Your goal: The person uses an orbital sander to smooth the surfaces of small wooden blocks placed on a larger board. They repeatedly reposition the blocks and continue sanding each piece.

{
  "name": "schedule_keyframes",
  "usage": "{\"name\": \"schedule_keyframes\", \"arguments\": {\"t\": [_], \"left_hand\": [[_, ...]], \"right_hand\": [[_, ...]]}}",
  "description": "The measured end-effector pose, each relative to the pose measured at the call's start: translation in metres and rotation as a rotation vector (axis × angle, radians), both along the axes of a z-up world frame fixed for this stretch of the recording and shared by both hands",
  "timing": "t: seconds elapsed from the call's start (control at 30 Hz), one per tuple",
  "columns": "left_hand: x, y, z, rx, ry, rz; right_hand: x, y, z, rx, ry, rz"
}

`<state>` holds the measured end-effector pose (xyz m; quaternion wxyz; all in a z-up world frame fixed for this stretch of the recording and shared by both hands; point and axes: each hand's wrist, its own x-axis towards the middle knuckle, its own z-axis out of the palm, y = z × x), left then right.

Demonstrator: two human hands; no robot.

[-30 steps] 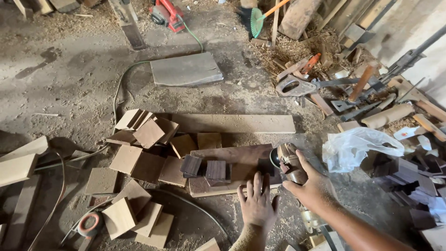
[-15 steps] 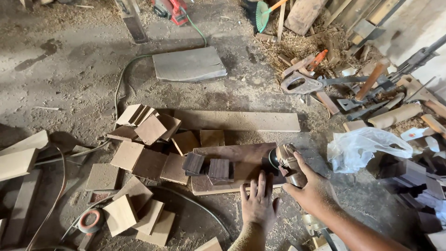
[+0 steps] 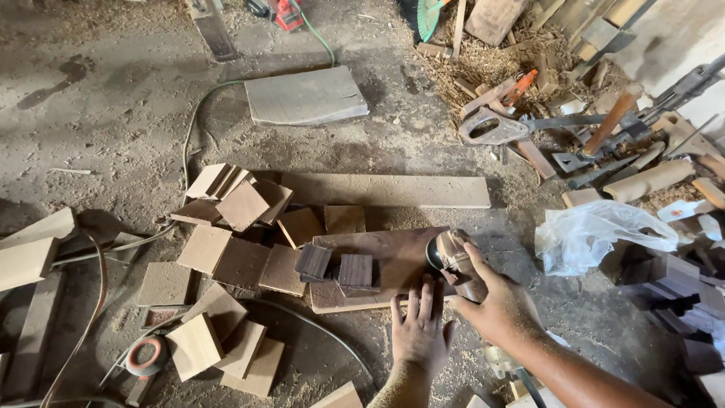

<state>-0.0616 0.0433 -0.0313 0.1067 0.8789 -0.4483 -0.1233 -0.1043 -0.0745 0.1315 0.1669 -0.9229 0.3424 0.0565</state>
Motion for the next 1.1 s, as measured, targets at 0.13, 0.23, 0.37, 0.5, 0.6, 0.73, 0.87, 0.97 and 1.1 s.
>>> {"name": "schedule_keyframes", "arguments": {"t": [0.13, 0.23, 0.37, 0.5, 0.6, 0.73, 0.87, 0.97, 1.1], "left_hand": [[0.003, 0.002, 0.014, 0.064, 0.065, -0.024], [0.003, 0.002, 0.01, 0.029, 0.049, -0.017], [0.005, 0.001, 0.013, 0.052, 0.049, -0.029], [0.003, 0.0, 0.007, 0.027, 0.042, -0.032], [0.001, -0.001, 0.0, 0.013, 0.029, -0.022], [0.001, -0.002, -0.002, 0.002, -0.023, -0.007], [0.002, 0.0, 0.005, 0.01, 0.03, -0.015], [0.002, 0.0, 0.009, 0.054, 0.074, -0.031], [0.003, 0.0, 0.014, 0.053, 0.071, -0.024]], "right_hand": [[0.012, 0.009, 0.009, 0.059, -0.004, 0.005], [0.016, 0.01, 0.016, 0.04, 0.058, 0.006], [0.008, -0.003, 0.005, 0.058, 0.021, -0.032], [-0.004, -0.008, 0.009, 0.072, 0.024, -0.056], [-0.006, -0.008, 0.008, 0.049, 0.045, -0.043], [0.003, -0.003, 0.009, 0.053, 0.059, 0.0], [0.01, -0.001, 0.004, 0.037, -0.014, 0.031], [0.015, 0.001, 0.007, 0.048, -0.026, 0.061], [0.014, -0.004, 0.007, 0.096, -0.019, -0.001]]}}
